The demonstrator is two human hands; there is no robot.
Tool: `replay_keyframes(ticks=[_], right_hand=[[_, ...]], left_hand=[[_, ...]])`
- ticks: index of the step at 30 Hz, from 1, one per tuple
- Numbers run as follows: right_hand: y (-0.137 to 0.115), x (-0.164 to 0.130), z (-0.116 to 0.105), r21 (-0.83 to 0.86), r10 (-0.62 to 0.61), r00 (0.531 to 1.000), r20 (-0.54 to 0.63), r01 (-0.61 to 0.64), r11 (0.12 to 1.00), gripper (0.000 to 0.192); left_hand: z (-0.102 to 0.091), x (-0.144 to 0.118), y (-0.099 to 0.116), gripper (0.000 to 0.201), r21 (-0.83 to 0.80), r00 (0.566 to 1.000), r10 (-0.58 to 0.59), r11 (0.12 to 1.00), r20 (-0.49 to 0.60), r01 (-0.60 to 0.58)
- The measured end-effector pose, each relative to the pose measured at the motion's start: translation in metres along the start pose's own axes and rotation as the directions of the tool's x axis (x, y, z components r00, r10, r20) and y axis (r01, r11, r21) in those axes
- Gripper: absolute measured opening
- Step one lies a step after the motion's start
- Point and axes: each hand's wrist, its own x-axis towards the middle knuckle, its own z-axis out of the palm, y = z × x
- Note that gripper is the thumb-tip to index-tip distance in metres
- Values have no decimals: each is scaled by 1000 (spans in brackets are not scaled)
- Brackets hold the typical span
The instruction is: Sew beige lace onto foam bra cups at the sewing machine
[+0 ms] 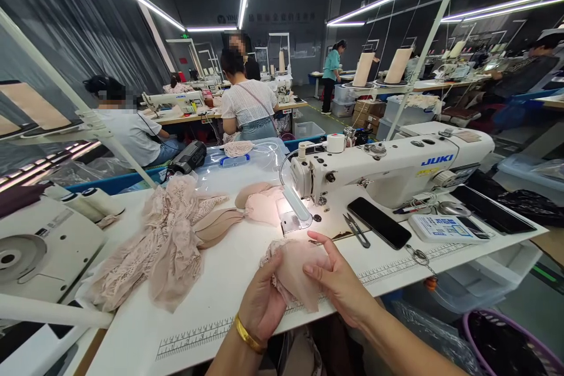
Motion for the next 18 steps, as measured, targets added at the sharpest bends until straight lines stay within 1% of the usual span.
replay_keyframes(ticks=[3,6,10,14,15,16,18], right_hand=[[1,1,-1,-3,-4,1000,-8,4,1000,88],[3,3,-2,2,-11,1000,-7,11,1000,86],[4,4,-4,-5,-27,1000,-4,27,1000,85],[2,4,-7,-17,-16,1000,6,16,1000,88],[1,4,-8,-26,-5,1000,14,6,1000,90],[0,4,-9,-43,10,999,30,-9,999,93],[0,4,-12,-95,49,994,99,-39,995,102]], left_hand=[[8,0,0,9,20,998,11,1000,-69,-10],[12,0,1,7,12,995,27,1000,-94,-26],[10,0,1,9,19,998,24,1000,-66,-23],[8,2,1,26,133,999,52,990,4,-52],[9,3,2,28,151,999,53,987,8,-54],[10,5,4,27,153,998,57,987,4,-57],[14,9,9,22,127,997,79,989,-19,-76]])
